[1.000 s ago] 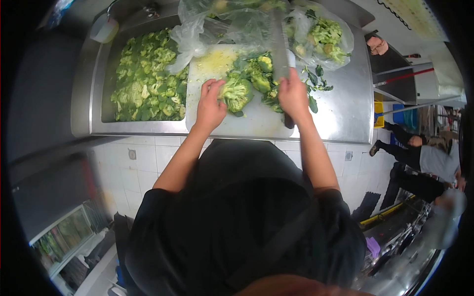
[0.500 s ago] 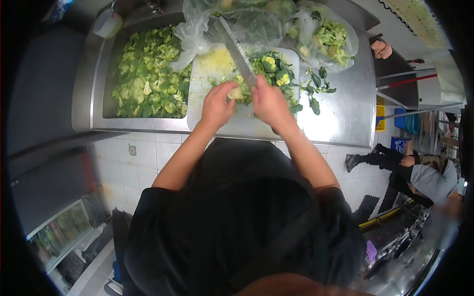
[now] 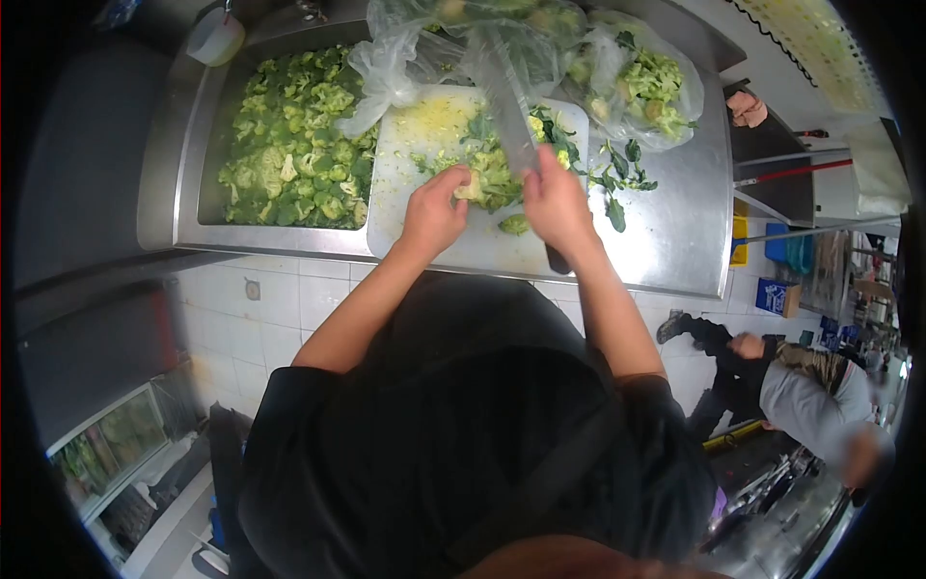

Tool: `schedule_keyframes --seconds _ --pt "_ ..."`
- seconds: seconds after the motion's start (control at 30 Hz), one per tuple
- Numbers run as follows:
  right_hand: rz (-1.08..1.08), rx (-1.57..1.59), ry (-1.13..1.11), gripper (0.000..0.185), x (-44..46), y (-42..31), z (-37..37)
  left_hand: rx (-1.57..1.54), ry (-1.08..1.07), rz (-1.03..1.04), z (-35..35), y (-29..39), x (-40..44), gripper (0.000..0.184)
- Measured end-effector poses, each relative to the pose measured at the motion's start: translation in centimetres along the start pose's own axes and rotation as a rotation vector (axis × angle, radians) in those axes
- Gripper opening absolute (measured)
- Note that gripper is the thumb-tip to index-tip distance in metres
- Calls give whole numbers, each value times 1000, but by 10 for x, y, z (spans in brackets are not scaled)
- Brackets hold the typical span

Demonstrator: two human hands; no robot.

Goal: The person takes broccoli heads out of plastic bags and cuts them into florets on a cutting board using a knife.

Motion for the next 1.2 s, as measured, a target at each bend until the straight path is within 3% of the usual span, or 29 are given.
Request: schedule_keyframes --seconds 0.13,0.2,0.27,0.43,0.67,0.73,0.87,0.93,1.07,1.2 --pt "98 -20 26 30 4 -7 -18 -4 -9 2 5 1 2 36" --pt "77 -88 37 24 -4 5 12 -9 15 32 3 3 5 36" --pt "53 -159 -125 22 -15 38 67 11 -59 -57 9 -6 2 34" --pt "167 -180 41 23 0 47 12 1 -73 -43 6 7 -4 30" --pt "102 -38 155 25 -6 43 -28 -68 -52 -49 13 1 -11 30" --pt "129 -86 -15 31 -13 36 0 -61 -51 -22 14 6 -13 30" --pt "-46 -230 -152 24 -16 52 70 -55 -46 -17 13 9 -10 29" --pt "-76 -195 -94 21 -5 43 58 -53 -13 -15 13 5 -3 28" --pt "149 -104 159 22 3 59 -22 -45 42 -165 -4 -30 -12 36" --pt "251 13 71 26 -6 41 -50 4 52 -189 -14 -80 -30 43"
Point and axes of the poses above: each hand's wrist, its own x-axis towards the middle knuckle, its own z-axis out of the palm, y = z × x, the point moved 10 cm from there along x, towards the middle knuckle, and after that the axes turned 12 degrees about y, right-handed, at the moved point
